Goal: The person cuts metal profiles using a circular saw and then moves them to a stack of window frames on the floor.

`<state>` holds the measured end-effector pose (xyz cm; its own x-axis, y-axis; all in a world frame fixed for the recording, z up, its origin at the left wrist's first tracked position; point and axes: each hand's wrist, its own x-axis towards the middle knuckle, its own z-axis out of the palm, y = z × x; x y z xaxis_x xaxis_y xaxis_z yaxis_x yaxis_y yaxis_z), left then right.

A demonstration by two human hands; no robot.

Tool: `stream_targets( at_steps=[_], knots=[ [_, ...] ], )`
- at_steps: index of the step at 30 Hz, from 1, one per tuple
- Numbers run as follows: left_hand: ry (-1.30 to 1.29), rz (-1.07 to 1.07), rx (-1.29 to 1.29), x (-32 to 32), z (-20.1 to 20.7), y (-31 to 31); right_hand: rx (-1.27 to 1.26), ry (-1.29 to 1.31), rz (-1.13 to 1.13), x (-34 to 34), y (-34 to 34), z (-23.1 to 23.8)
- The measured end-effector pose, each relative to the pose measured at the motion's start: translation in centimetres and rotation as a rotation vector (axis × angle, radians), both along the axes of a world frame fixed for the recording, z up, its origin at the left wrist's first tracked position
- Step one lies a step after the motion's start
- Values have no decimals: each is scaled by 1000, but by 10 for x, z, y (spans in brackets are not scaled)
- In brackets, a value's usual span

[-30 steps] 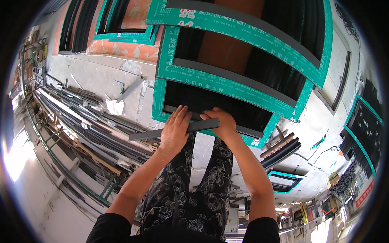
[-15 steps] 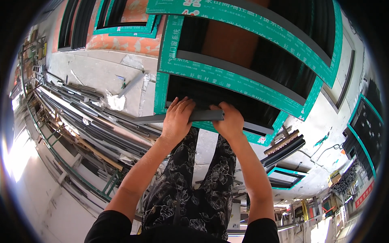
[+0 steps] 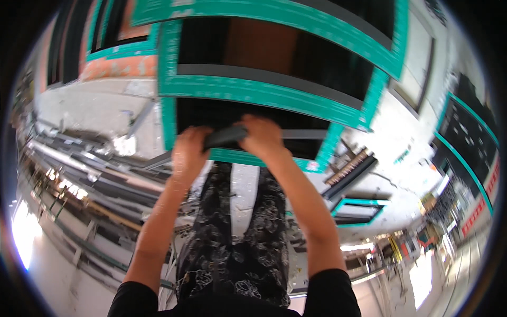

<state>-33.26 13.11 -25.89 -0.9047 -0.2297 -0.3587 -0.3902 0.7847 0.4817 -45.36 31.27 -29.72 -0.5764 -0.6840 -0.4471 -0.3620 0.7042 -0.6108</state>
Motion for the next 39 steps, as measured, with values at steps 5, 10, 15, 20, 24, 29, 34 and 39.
stream_targets(
  at_steps=[5, 10, 15, 20, 24, 29, 34, 39],
  knots=[
    [-20, -19, 20, 1, -2, -2, 111, -145, -141, 18, 0, -8],
    [-13, -54, 48, 2, -5, -3, 82, -205, -214, 25, 0, -6],
    [-51, -63, 18, 4, -7, -5, 57, -203, -162, 26, -3, -14],
    [-57, -125, 41, 0, -10, -12, 50, -320, -151, 18, -5, -29],
    [-118, -112, 132, -7, -9, -20, 49, -386, -52, 14, -8, -26],
    [-179, -129, 164, -10, -11, -25, 84, -241, 91, 21, 32, -9],
    [-242, -115, 214, -16, -11, -28, -75, 95, -61, 28, 83, -12],
    [-275, -131, 196, -19, -10, -26, 53, 54, -17, 29, 74, 1]
  ],
)
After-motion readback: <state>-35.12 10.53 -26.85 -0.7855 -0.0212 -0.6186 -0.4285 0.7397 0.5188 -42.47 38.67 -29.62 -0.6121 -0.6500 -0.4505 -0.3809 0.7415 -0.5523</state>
